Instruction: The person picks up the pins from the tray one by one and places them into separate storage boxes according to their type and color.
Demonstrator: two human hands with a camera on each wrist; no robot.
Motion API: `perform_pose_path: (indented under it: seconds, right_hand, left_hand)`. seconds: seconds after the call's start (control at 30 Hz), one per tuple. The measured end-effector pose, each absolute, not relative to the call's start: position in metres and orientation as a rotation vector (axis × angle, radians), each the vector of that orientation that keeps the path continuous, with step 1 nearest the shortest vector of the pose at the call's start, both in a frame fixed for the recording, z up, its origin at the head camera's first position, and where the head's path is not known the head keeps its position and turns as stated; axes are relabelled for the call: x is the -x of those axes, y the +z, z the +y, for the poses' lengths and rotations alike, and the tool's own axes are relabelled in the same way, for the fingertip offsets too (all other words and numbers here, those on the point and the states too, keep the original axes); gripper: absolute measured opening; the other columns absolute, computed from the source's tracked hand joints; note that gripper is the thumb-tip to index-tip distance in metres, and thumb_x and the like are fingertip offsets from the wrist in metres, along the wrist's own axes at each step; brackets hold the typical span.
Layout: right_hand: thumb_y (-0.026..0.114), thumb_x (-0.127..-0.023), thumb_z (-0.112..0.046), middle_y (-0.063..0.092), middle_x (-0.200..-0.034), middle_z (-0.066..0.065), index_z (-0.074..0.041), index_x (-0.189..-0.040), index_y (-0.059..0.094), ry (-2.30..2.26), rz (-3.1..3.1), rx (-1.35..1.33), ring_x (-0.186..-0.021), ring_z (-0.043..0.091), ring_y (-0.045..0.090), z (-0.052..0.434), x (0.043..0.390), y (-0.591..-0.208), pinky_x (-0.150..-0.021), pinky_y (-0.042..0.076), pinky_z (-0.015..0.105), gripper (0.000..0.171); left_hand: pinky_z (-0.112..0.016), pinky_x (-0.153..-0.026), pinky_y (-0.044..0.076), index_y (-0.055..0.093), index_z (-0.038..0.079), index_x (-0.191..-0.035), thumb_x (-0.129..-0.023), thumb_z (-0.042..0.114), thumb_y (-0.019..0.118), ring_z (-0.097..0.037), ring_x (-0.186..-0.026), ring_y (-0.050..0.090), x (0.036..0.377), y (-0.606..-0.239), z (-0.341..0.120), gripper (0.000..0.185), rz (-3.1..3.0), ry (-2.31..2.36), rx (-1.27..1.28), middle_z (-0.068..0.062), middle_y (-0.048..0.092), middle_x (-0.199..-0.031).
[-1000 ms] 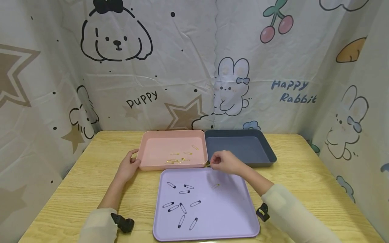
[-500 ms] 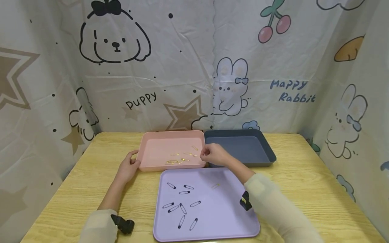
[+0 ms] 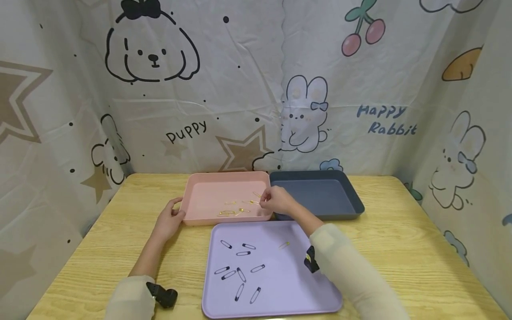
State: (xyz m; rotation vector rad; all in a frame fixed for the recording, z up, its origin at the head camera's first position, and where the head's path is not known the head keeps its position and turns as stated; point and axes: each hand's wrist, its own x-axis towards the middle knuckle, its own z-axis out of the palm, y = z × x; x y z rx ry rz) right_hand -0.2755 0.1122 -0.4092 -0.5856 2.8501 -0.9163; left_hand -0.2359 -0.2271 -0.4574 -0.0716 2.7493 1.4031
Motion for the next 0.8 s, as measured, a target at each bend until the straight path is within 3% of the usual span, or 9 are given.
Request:
perform_pose_path:
  seconds: [0.8]
  right_hand:
    - [0.065,-0.080,-0.014,0.052,-0.062,-0.004,-0.011,-0.075,0.064,-0.711,2.878,0.485,-0.059,0.011,0.046,0.098,0.278,-0.413,-0.053,0.036,0.022,0.006]
  left_hand:
    - [-0.025,-0.067,0.041,0.029,0.008,-0.145,-0.096,0.019,0.041,-0.020,-0.085,0.048,0.235,-0.457,-0.226,0.051,2.764,1.391,0.078,-0.019,0.053,-0.106]
